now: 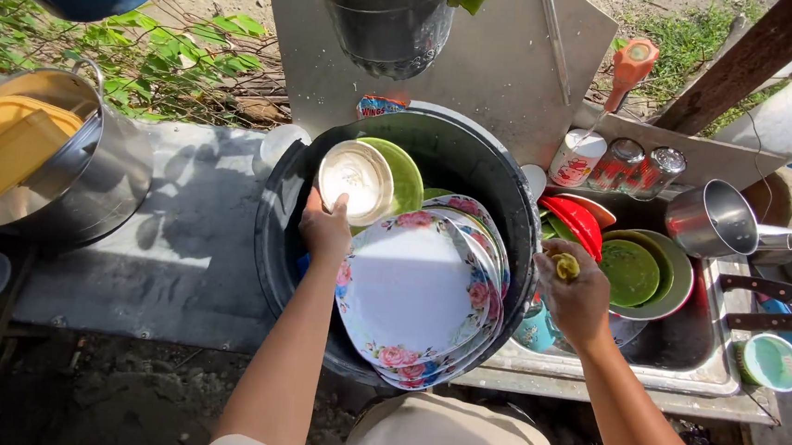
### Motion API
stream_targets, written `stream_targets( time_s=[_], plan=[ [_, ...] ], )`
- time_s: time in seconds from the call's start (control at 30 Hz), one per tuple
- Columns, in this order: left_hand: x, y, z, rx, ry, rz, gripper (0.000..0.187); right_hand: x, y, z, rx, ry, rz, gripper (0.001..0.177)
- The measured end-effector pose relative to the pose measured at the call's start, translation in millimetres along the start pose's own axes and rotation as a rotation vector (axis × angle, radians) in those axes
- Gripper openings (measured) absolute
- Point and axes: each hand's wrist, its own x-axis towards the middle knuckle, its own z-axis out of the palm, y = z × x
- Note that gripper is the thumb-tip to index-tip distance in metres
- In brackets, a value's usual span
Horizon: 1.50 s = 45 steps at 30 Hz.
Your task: Scrubbing and soaping various dishes including plates and bowls in an outdoor sink.
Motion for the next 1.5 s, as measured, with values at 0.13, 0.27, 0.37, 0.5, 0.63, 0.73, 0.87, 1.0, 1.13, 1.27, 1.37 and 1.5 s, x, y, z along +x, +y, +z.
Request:
stream_targets(
  time_s=[0.13,0.27,0.37,0.5,0.63,0.73,0.87,1.0,1.13,1.27,1.37,1.5],
  plan=[
    [-23,14,-2,-0.096,-0.04,0.144,0.064,1,97,-52,0.213,0.153,0.225,0.024],
    [-72,55,-10,0.067,0.036,0.366,0.089,9,164,-107,0.241,0.354,0.52,0.027],
    [-113,90,-10,0.106,-0.001,0.468,0.087,19,221,-142,-0.144,0.37,0.578,0.028],
    [-159,110,1,0.118,-0.207,0.631,0.058,35,286,-161,-0.619,0.221,0.469,0.053],
    [-184,134,9,0.113,-0.302,0.638,0.041,64,241,-147,-0.704,0.171,0.634,0.041],
    [-201,149,11,0.069,-0.388,0.66,0.037,73,293,-134,-0.864,-0.002,0.632,0.032],
    [-212,164,22,0.056,-0.444,0.637,0.027,83,285,-136,-0.953,0.006,0.663,0.026],
    [-225,172,30,-0.009,-0.506,0.597,0.024,73,224,-153,-1.059,0.03,0.383,0.023],
    [-236,180,60,-0.02,-0.574,0.517,0.025,53,157,-176,-0.946,0.077,0.323,0.022],
    [-248,197,109,-0.374,-0.871,0.068,0.062,42,128,-156,-0.206,0.122,0.248,0.016],
    [-240,185,143,-0.703,-0.894,-0.334,0.058,37,87,-132,0.368,-0.076,0.554,0.018],
    [-222,158,154,-0.801,-0.768,-0.662,0.05,27,86,-149,0.527,-0.12,0.669,0.026]
  ],
)
